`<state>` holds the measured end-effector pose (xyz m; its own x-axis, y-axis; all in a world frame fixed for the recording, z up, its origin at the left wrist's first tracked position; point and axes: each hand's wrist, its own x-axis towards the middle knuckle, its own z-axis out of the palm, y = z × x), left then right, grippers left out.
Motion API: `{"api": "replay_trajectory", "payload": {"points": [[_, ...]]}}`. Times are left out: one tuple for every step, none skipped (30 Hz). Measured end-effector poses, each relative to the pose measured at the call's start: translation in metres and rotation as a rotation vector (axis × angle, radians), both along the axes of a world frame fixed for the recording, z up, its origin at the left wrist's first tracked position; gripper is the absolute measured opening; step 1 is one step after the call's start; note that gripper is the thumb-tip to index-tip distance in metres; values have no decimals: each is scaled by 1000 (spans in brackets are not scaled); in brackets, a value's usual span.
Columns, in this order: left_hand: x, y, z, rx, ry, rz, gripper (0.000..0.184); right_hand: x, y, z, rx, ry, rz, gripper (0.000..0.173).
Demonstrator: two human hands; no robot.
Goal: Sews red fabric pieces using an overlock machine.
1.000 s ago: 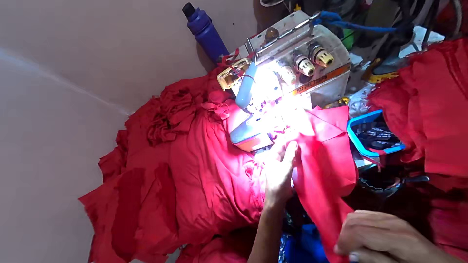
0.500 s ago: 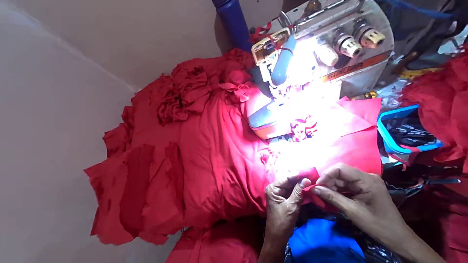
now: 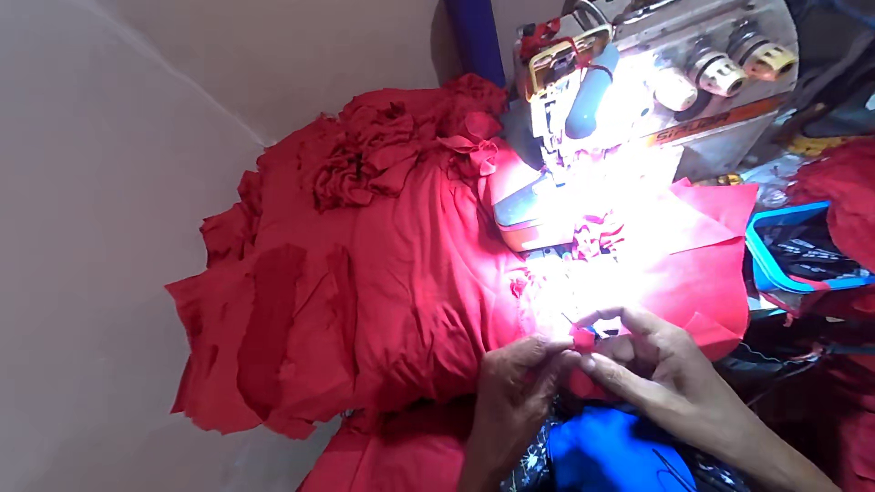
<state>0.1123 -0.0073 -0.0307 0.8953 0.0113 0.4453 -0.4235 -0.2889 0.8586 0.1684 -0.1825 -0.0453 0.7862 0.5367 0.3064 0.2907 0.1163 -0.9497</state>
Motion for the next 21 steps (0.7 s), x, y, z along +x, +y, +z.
{"api": "replay_trajectory", "payload": {"points": [[-2, 8, 9, 81, -19, -31, 17, 1, 0, 1, 27, 14, 113, 27], [-3, 15, 17, 149, -37, -58, 18, 2, 0, 3, 41, 19, 204, 25], [-5, 21, 26, 207, -58, -74, 19, 2, 2, 5, 46, 12, 263, 22], [-8, 26, 34, 257, -73, -78, 20, 3, 4, 6, 56, -3, 306, 19], [-10, 30, 41, 295, -86, -76, 22, 3, 6, 7, 68, -17, 333, 17], [-12, 34, 46, 319, -98, -74, 23, 2, 8, 7, 67, -29, 348, 13], [-13, 37, 48, 320, -112, -74, 24, 1, 10, 6, 71, -31, 354, 12], [-14, 40, 50, 313, -121, -73, 24, 0, 11, 6, 66, -22, 349, 12], [-15, 43, 49, 305, -129, -64, 25, -1, 12, 5, 50, -20, 328, 14], [-15, 44, 49, 301, -136, -47, 24, -1, 13, 5, 26, -32, 301, 19], [-15, 44, 48, 303, -143, -29, 24, -1, 15, 5, -4, -66, 272, 24], [-16, 43, 49, 310, -151, -18, 24, -1, 15, 5, -26, -98, 254, 27], [-16, 43, 49, 321, -162, -19, 24, 1, 16, 6, -35, -127, 251, 28], [-15, 42, 51, 329, -174, -30, 23, 2, 17, 9, -28, -142, 263, 28], [-15, 42, 53, 333, -189, -44, 22, 3, 18, 11, -16, -143, 282, 25], [-14, 42, 55, 337, -204, -52, 22, 4, 19, 13, 2, -126, 300, 22], [-13, 42, 58, 338, -217, -59, 21, 4, 20, 15, 24, -101, 319, 17], [-12, 44, 60, 336, -230, -65, 21, 4, 21, 16, 45, -74, 335, 12], [-10, 46, 62, 333, -244, -71, 21, 3, 22, 15, 64, -45, 341, 9], [-8, 49, 63, 329, -256, -76, 22, 2, 23, 15, 75, -17, 331, 8], [-5, 51, 64, 318, -264, -76, 22, 0, 24, 14, 82, 1, 311, 6]]}}
